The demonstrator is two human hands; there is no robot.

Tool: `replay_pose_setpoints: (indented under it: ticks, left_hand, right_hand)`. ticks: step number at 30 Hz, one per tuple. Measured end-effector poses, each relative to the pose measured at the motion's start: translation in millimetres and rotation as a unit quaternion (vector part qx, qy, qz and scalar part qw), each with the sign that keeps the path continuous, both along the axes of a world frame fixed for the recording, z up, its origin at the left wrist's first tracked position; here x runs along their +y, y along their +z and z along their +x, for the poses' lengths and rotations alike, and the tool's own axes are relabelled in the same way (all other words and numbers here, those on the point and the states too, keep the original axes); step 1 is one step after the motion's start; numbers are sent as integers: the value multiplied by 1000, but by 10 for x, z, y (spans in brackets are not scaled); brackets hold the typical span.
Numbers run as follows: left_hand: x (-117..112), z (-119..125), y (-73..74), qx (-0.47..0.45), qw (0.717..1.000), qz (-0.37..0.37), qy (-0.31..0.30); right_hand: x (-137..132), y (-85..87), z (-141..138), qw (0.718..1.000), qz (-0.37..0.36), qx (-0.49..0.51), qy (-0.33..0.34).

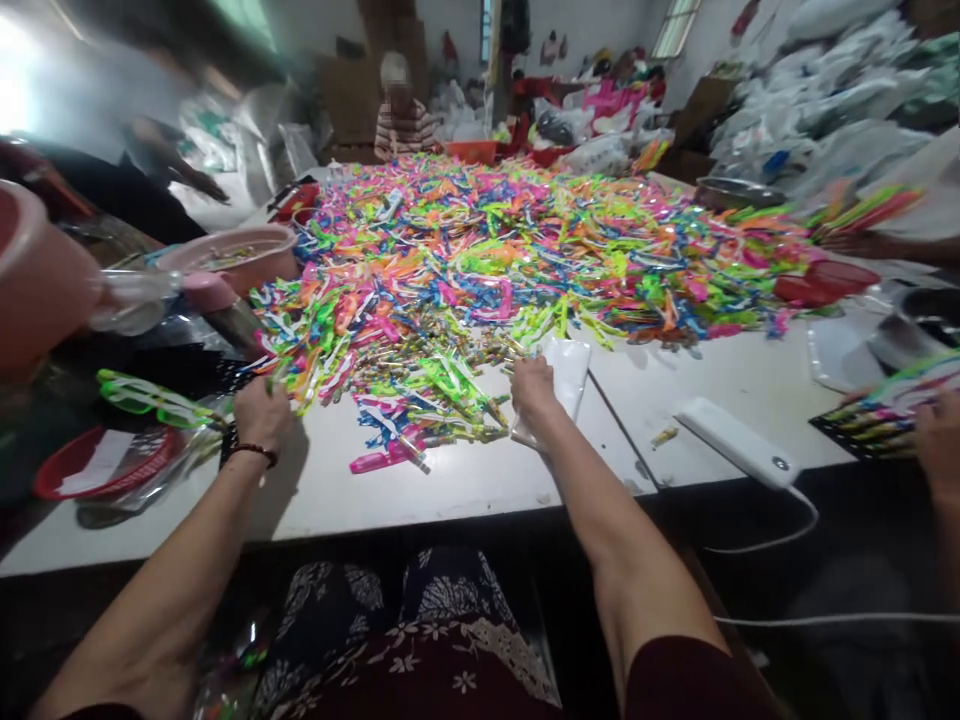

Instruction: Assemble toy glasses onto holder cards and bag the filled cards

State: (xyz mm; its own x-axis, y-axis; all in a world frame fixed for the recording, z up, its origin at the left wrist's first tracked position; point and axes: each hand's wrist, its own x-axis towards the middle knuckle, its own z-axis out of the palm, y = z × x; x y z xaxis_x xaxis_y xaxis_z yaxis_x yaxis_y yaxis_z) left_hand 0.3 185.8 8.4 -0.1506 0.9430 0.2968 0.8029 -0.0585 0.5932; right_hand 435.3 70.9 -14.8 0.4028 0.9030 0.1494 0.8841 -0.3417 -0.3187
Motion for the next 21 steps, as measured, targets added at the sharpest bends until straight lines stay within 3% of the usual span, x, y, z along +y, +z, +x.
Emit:
replay_pose_setpoints:
  ticks: [1,2,4,5,7,9,11,13,15,21]
  left_hand:
    - [-94,42,29,-30,999,-9,-8]
    - [-212,91,54,-132,989,-49,-40]
    - [-504,202,94,-220,964,-110,-103]
    - [-668,258,110,-333,915,-165,-157]
    - [-1007,357,143,-470,813,-251,-236]
    - [-1322,425,182,-527,740,-309,-281]
    - [-1575,461,216,-536,698,-354,-316]
    - [-1756,481,229,-534,665,-388,-348]
    - [-1876,500,216,-535,647,-406,-361]
    - [-2052,550,168,-508,608,-473,-386]
  right_hand:
    - [21,8,-22,1000,3,1,2]
    - [25,21,-59,1000,16,5,3]
    - [-28,62,-177,998,56,14,5]
    - [-86,88,-261,996,83,24,10]
    - [-262,150,-488,986,136,91,46]
    - [-497,216,-788,936,185,277,109]
    - [-741,283,-1118,852,165,469,162]
    - [-951,346,-1408,787,113,574,196]
    - [-1110,405,-1603,754,71,612,227]
    - [-1306,472,-1665,761,56,585,275]
